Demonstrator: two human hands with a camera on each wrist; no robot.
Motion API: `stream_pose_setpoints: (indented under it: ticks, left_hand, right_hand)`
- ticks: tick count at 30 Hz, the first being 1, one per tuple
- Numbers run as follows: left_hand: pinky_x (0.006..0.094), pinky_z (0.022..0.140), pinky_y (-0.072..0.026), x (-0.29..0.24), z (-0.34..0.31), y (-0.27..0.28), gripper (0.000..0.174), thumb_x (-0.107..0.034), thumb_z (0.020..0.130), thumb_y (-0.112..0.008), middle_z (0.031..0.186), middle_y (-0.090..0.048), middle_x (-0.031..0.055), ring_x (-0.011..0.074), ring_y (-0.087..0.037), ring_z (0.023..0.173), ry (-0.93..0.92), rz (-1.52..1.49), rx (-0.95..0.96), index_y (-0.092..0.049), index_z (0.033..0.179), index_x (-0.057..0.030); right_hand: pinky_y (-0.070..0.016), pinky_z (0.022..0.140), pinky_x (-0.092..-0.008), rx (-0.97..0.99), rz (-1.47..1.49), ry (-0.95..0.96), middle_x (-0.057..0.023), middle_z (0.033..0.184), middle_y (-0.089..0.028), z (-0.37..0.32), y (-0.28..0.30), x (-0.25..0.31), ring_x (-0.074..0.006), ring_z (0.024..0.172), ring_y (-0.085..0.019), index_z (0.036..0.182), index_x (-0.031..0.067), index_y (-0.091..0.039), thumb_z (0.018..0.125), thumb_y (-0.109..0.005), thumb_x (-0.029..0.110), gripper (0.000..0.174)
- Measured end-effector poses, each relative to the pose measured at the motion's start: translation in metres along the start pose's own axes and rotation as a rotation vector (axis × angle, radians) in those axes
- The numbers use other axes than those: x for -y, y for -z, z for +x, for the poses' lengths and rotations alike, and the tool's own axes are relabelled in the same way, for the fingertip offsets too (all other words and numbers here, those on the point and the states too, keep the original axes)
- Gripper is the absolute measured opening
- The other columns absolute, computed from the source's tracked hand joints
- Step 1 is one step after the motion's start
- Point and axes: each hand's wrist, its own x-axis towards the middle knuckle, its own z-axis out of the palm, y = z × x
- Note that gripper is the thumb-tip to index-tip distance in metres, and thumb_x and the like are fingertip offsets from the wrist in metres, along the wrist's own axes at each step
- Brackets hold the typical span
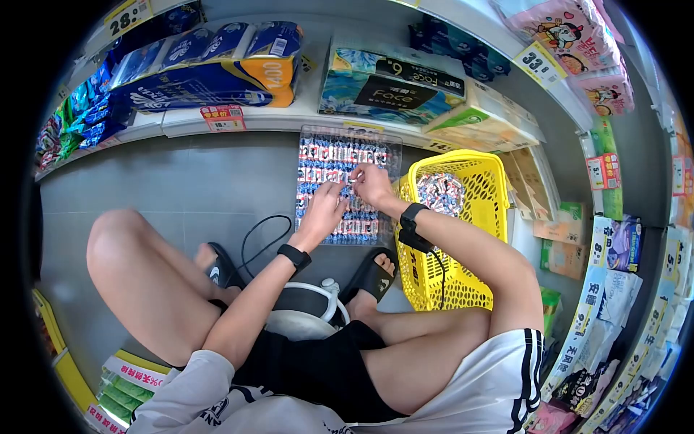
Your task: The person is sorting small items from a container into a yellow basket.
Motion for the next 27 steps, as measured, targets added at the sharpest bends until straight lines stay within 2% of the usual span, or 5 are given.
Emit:
stream_pose_setpoints:
  ticks: [7, 11, 14, 21, 27]
  left_hand:
    - [0.0445, 0.100, -0.0512, 0.003, -0.005, 0.001, 0.038, -0.001, 0.085, -0.060, 0.126, -0.060, 0.0187, 0.0357, -0.059, 0.120, -0.255, 0.339, 0.019, -0.061, 0.123, 0.0032]
    - [0.0448, 0.107, -0.0467, 0.006, -0.009, -0.002, 0.053, -0.003, 0.086, -0.061, 0.144, -0.052, 0.0196, 0.0349, -0.050, 0.135, -0.222, 0.472, 0.095, -0.053, 0.138, 0.0020]
    - [0.0454, 0.112, -0.0422, 0.014, -0.011, -0.006, 0.058, -0.008, 0.089, -0.061, 0.151, -0.047, 0.0194, 0.0342, -0.044, 0.141, -0.202, 0.550, 0.135, -0.047, 0.146, 0.0009]
    - [0.0451, 0.119, -0.0340, 0.025, -0.011, -0.017, 0.059, -0.014, 0.092, -0.060, 0.156, -0.043, 0.0174, 0.0327, -0.039, 0.146, -0.233, 0.606, 0.157, -0.046, 0.148, -0.0004]
    - [0.0450, 0.119, -0.0343, 0.022, -0.011, -0.016, 0.057, -0.007, 0.085, -0.060, 0.156, -0.043, 0.0181, 0.0317, -0.038, 0.148, -0.253, 0.670, 0.256, -0.051, 0.141, 0.0048]
  right_hand:
    - [-0.0580, 0.075, -0.0368, -0.005, -0.060, 0.073, -0.0125, 0.079, -0.073, 0.029, -0.009, -0.003, -0.0254, 0.079, -0.074, 0.099, 0.0051, -0.073, 0.080, -0.072, 0.005, 0.019]
    - [-0.0591, 0.082, -0.0364, 0.106, -0.137, 0.058, -0.0155, 0.103, -0.075, 0.032, -0.011, -0.004, -0.0272, 0.094, -0.075, 0.115, 0.0060, -0.070, 0.084, -0.072, 0.009, 0.032]
    - [-0.0589, 0.083, -0.0367, 0.120, -0.073, 0.072, -0.0161, 0.109, -0.074, 0.031, -0.013, -0.016, -0.0278, 0.098, -0.074, 0.123, 0.0066, -0.067, 0.086, -0.072, 0.009, 0.038]
    - [-0.0584, 0.085, -0.0357, 0.139, -0.053, 0.059, -0.0183, 0.116, -0.072, 0.028, -0.022, -0.020, -0.0269, 0.098, -0.074, 0.135, 0.0088, -0.063, 0.087, -0.067, 0.001, 0.049]
    - [-0.0578, 0.085, -0.0345, 0.159, -0.106, 0.045, -0.0192, 0.120, -0.070, 0.029, -0.025, -0.017, -0.0275, 0.091, -0.075, 0.138, 0.0077, -0.063, 0.085, -0.064, -0.002, 0.053]
